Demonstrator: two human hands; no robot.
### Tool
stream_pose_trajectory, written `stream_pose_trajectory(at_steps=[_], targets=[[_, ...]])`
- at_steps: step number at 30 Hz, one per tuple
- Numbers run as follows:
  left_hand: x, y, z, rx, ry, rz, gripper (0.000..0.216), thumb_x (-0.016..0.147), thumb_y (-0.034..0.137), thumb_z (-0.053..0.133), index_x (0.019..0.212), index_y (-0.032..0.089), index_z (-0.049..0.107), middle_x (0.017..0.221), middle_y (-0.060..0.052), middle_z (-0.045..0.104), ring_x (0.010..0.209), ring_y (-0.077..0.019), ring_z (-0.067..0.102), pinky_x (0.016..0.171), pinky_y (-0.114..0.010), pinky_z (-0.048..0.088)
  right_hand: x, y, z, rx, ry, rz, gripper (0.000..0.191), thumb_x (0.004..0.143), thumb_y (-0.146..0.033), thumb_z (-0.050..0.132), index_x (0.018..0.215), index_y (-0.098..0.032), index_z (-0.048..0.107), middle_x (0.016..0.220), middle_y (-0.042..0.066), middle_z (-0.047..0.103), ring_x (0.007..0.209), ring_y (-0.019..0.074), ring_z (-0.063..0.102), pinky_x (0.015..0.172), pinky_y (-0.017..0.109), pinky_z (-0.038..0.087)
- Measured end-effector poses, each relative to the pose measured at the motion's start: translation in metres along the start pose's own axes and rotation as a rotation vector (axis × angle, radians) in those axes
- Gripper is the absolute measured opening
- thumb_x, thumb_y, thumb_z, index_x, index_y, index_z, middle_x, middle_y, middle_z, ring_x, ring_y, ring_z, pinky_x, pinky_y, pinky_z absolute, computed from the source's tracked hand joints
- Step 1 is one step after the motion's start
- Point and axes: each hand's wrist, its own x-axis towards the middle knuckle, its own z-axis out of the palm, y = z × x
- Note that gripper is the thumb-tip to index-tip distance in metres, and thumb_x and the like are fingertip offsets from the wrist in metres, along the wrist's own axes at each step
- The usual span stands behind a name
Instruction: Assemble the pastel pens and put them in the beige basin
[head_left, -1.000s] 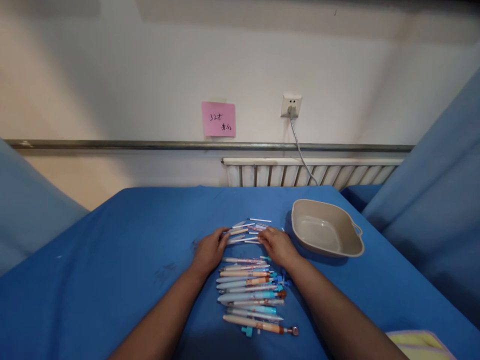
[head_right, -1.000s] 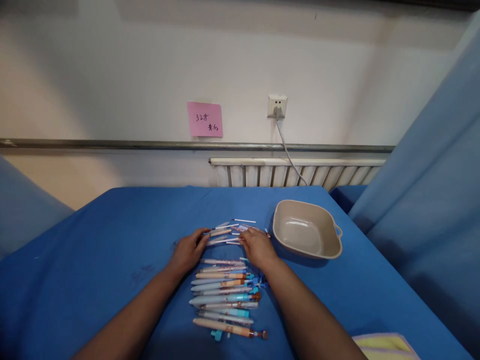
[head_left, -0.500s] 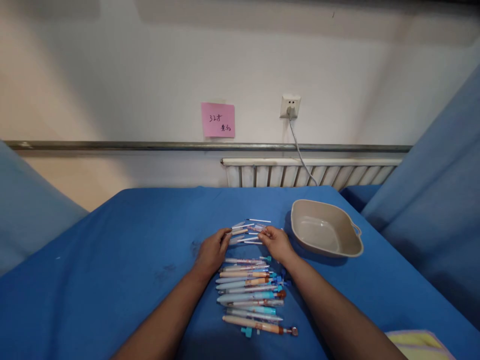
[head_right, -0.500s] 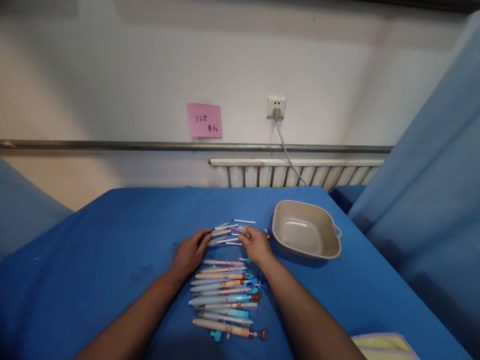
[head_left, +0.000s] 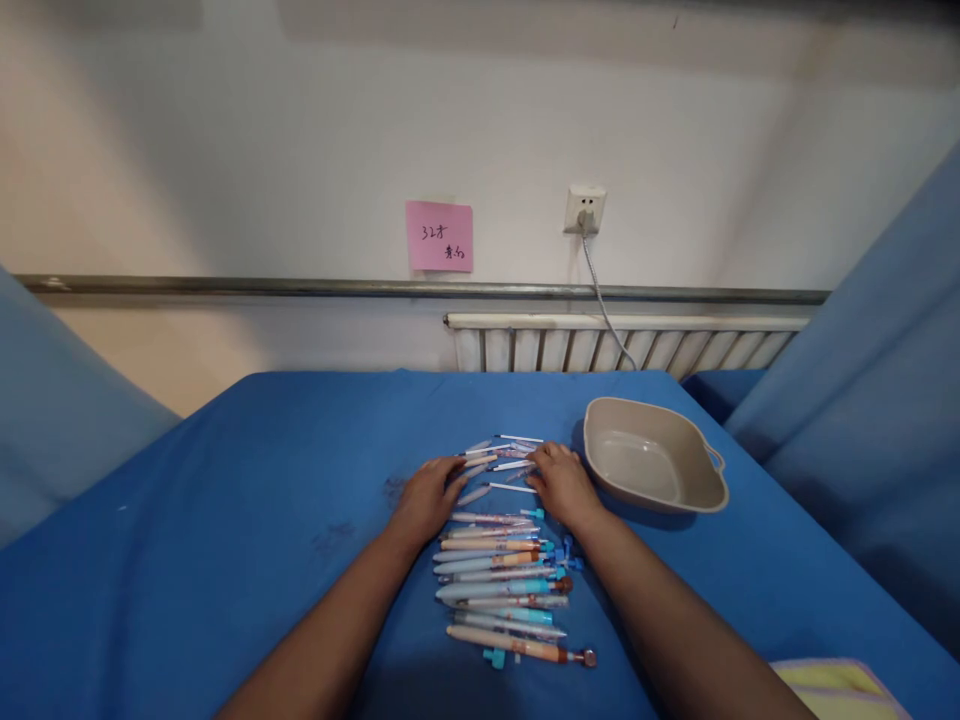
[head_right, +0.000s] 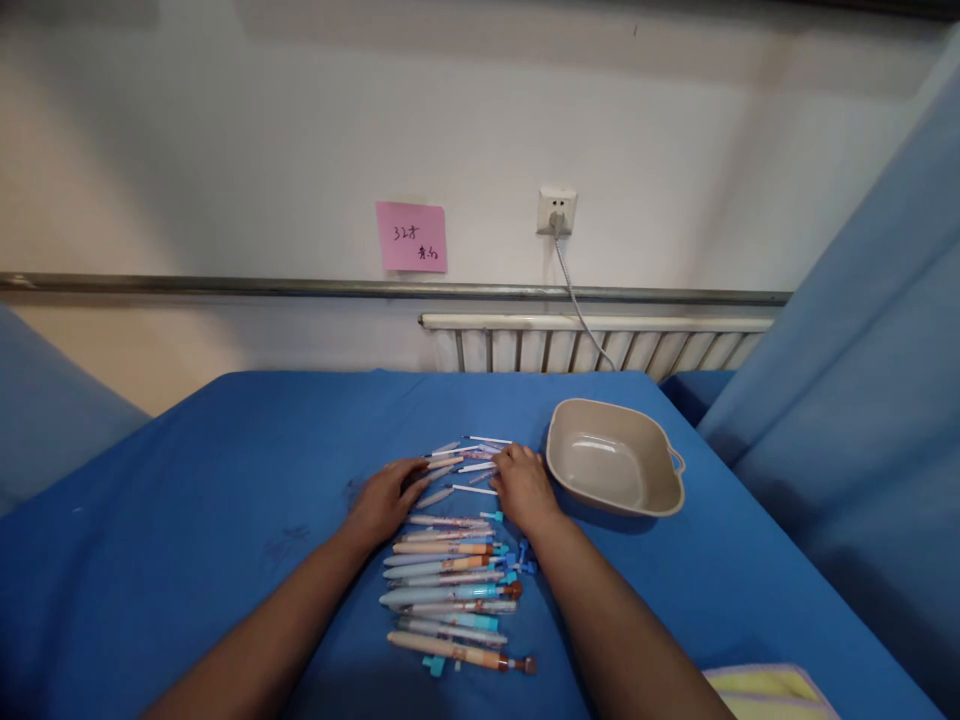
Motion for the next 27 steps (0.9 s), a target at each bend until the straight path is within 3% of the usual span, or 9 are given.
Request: stream_pose_trajectory(at_steps=[4,6,9,14,19,27], targets=[[-0.003,0.007,-0.009,-0.063,-0.179,0.119,0.021,0.083,0.033,0.054,0.094,0.021,0.066,0.086,-0.003,0.067,0.080,-0.0179,0.060,0.075,-0.027,0.046,-0.002,-0.009,-0.005,0.044,-0.029,-0.067,0.019,0.084,-0.025,0.059,0.102,-0.021,0.061,0.103,0.008,0.062,0.100,0.0219,0.054,0.086,0.033,0.038],[-0.003,0.010,-0.013,-0.101,-0.307,0.178,0.018,0.080,0.033,0.058,0.090,0.021,0.067,0.081,-0.001,0.067,0.076,-0.0169,0.060,0.071,-0.025,0.045,-0.003,-0.015,-0.004,0.144,-0.127,-0.163,0.015,0.082,-0.026,0.061,0.096,-0.021,0.063,0.095,0.004,0.065,0.091,0.0183,0.057,0.080,0.028,0.041],[-0.004,0.015,-0.018,-0.103,-0.375,0.249,0.017,0.078,0.031,0.061,0.091,0.022,0.067,0.087,-0.002,0.067,0.084,-0.0185,0.059,0.076,-0.026,0.044,-0.006,-0.023,0.001,0.213,-0.258,-0.281,0.016,0.079,-0.027,0.065,0.094,-0.021,0.065,0.089,0.002,0.067,0.085,0.0160,0.059,0.073,0.024,0.042],[-0.005,0.018,-0.021,0.011,-0.336,0.341,0.018,0.083,0.031,0.058,0.096,0.022,0.066,0.098,-0.005,0.064,0.096,-0.0211,0.055,0.089,-0.032,0.040,-0.008,-0.028,0.001,0.080,-0.251,-0.315,0.018,0.081,-0.020,0.060,0.098,-0.021,0.065,0.095,0.004,0.066,0.093,0.0187,0.058,0.081,0.028,0.040],[-0.006,0.014,-0.020,-0.002,-0.314,0.332,0.015,0.080,0.026,0.060,0.094,0.021,0.065,0.106,-0.006,0.058,0.103,-0.0217,0.052,0.091,-0.032,0.040,-0.006,-0.024,-0.002,-0.044,-0.209,-0.272,0.019,0.086,-0.020,0.053,0.101,-0.022,0.065,0.097,0.007,0.063,0.097,0.0211,0.054,0.084,0.031,0.038],[-0.005,0.014,-0.013,0.003,-0.240,0.341,0.012,0.087,0.024,0.050,0.090,0.020,0.061,0.098,-0.006,0.061,0.098,-0.0198,0.054,0.090,-0.032,0.041,-0.008,-0.026,0.002,0.093,-0.197,-0.304,0.022,0.085,-0.029,0.058,0.105,-0.021,0.064,0.100,0.007,0.064,0.097,0.0196,0.055,0.085,0.030,0.039]])
